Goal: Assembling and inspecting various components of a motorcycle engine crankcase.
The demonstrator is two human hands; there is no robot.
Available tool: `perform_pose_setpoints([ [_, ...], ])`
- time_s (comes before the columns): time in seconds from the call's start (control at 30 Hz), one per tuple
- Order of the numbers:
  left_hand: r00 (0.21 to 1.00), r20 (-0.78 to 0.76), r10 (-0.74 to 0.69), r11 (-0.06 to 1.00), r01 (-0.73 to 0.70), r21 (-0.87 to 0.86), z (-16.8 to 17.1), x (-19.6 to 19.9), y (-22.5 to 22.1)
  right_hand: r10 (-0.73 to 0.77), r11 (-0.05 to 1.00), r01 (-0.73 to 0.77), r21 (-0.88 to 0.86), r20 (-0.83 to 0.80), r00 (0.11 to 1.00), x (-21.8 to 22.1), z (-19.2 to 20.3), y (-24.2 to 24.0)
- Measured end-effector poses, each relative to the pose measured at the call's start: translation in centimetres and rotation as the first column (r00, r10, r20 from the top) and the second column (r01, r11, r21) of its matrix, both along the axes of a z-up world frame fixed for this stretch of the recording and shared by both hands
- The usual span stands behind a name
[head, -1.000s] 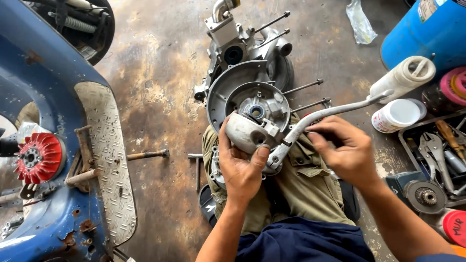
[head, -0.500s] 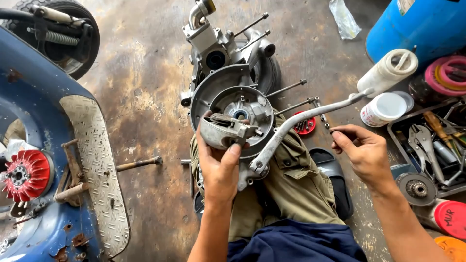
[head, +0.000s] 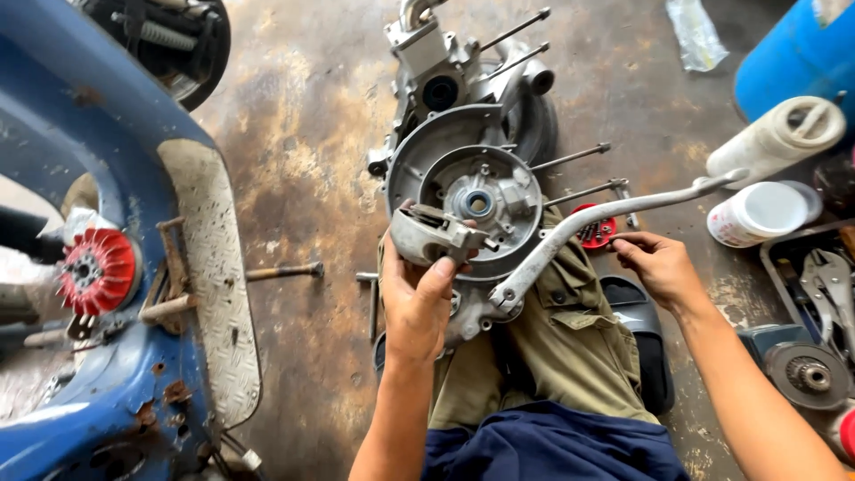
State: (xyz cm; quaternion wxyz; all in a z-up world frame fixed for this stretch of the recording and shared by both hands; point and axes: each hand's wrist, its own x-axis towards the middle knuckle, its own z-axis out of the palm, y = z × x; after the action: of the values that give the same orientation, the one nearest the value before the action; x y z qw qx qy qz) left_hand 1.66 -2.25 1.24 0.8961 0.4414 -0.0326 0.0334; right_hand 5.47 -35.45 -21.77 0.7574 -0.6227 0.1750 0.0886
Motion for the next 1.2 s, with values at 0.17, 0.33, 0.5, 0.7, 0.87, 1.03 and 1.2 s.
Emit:
perform_pose_setpoints([
  [0.17,0.997,0.003,-0.075,0.992,0.075,-0.098,1.0,-0.3,2.5,-0.029,0.997,0.029,-0.074,0.011,1.000,3.1,-11.5,-2.0],
  [0.33,0.990,-0.024,-0.141,0.973,0.134,-0.188,-0.3,0.2,4.1,-0.032,0.983,0.036,-0.177,0.025,0.999,4.9,-15.4,-1.6],
  [0.5,0.999,-0.045,0.004,0.996,-0.008,-0.092,-2.5,1.0,3.4,-0.162,0.931,0.187,-0.312,0.105,0.981,6.3,-19.7,-2.6],
  [0.7,0.997,-0.063,-0.038,0.999,0.036,-0.029,-2.2,1.1,1.0,-0.112,0.775,0.074,-0.628,-0.020,0.994,7.4,-21.3,-3.0],
  [0.87,0.990,-0.075,-0.121,0.992,0.122,0.016,-2.1,0.5,-1.7,-0.060,0.640,-0.069,-0.765,-0.139,0.988,9.3,-25.9,-3.9],
  [1.03,0.974,-0.072,-0.216,0.975,0.219,0.034,-3.9,0.4,-2.5,-0.105,0.569,-0.093,-0.817,-0.185,0.977,10.1,-26.0,-3.7],
  [1.2,0.981,-0.090,-0.170,0.973,0.182,0.143,-2.7,0.6,-4.0,-0.111,0.588,-0.025,-0.808,-0.112,0.988,10.0,-23.8,-2.9],
])
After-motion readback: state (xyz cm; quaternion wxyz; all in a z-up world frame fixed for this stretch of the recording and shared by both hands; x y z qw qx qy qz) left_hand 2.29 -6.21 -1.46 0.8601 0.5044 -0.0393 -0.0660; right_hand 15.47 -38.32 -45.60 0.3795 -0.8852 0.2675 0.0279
